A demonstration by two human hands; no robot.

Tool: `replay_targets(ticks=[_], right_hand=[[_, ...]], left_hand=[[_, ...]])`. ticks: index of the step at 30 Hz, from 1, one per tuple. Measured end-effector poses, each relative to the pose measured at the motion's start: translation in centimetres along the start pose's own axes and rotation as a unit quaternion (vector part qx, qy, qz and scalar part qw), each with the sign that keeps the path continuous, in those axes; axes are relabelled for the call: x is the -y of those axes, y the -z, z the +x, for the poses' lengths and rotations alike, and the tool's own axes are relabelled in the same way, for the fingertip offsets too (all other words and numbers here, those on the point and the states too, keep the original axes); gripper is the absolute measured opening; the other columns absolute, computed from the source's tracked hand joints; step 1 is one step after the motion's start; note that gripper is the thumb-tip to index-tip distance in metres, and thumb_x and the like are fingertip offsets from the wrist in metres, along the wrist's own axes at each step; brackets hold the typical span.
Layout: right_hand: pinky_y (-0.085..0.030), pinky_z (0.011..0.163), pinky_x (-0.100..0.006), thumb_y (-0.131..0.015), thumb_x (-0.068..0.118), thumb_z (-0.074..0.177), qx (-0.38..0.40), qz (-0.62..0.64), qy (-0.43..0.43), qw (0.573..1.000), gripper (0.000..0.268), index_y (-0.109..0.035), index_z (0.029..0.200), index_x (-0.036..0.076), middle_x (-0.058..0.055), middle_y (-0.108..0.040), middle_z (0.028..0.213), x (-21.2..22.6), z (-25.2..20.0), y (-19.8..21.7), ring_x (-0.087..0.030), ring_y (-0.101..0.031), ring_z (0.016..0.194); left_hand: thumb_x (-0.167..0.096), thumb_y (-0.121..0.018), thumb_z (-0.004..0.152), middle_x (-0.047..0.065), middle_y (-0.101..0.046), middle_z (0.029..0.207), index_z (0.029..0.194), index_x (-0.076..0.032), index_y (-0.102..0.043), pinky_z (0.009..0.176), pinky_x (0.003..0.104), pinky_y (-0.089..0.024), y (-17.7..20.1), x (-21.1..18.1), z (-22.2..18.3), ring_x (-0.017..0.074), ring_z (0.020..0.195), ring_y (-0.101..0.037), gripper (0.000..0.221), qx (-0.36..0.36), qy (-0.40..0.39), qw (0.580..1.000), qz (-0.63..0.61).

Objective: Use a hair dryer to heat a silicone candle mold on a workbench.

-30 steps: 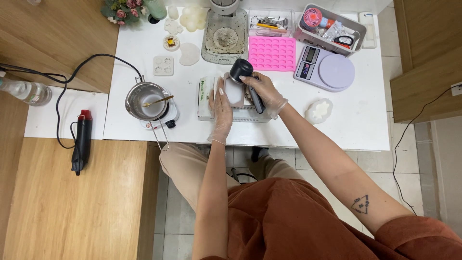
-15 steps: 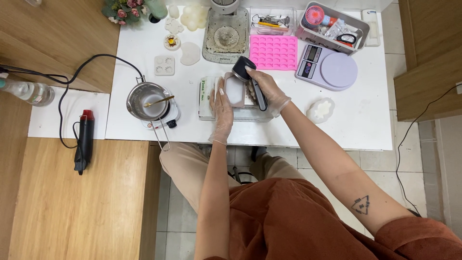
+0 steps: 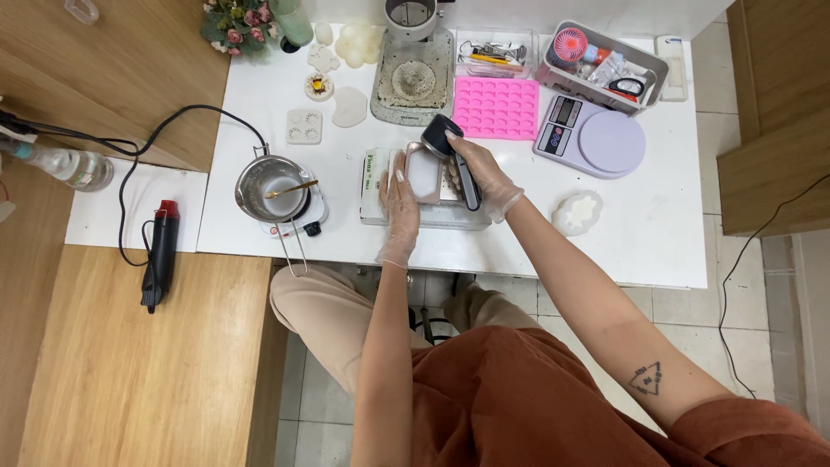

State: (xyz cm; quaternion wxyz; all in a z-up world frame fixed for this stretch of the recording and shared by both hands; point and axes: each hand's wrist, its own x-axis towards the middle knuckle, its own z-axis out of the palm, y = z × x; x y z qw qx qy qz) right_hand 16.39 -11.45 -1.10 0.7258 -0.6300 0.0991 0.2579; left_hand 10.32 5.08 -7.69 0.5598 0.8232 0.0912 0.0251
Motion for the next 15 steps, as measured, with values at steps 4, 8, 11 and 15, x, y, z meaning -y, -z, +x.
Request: replay_targets(ticks=[4,8,11,15], right_hand=[[-0.044,0.042,-0.029,-0.061,0.056,0.094,-0.006,-0.002,-0.009,1.000,0.047,-0.057,0.081,0.012,0.000,-0.055,0.060,0.1,0.2,0.2,-0.013,-0.053,0.047],[-0.045,0.045,-0.028,-0.062,0.056,0.095,0.011,-0.002,0.003,1.000,0.047,-0.061,0.084,0.011,-0.001,-0.058,0.063,-0.6,1.1,0.7,-0.012,-0.054,0.049],[-0.046,0.044,-0.030,-0.060,0.054,0.094,0.018,0.004,0.006,1.000,0.045,-0.058,0.082,0.011,-0.002,-0.058,0.062,-1.6,2.1,1.2,-0.014,-0.055,0.048],[-0.046,0.046,-0.028,-0.061,0.053,0.098,0.006,0.003,-0.010,1.000,0.045,-0.058,0.082,0.011,-0.001,-0.057,0.062,-1.0,1.1,0.8,-0.013,-0.054,0.049]], left_hand=[[-0.052,-0.008,0.106,0.000,-0.031,0.166,0.160,-0.020,-0.031,0.127,0.044,-0.006,-0.8,1.5,0.9,0.0302,0.153,-0.015,0.067,-0.005,0.020,1.000,0.009],[-0.051,-0.011,0.106,0.000,-0.032,0.166,0.159,-0.020,-0.033,0.127,0.044,-0.006,-0.3,0.5,0.5,0.0300,0.153,-0.014,0.066,-0.005,0.031,0.999,0.001],[-0.051,-0.012,0.107,0.000,-0.032,0.166,0.160,-0.019,-0.031,0.127,0.044,-0.006,-0.3,1.1,0.8,0.0302,0.154,-0.013,0.065,0.003,0.023,1.000,-0.002],[-0.051,-0.010,0.106,0.001,-0.031,0.166,0.160,-0.020,-0.032,0.127,0.044,-0.006,-0.6,1.1,0.4,0.0307,0.153,-0.015,0.065,-0.005,0.015,1.000,0.006]])
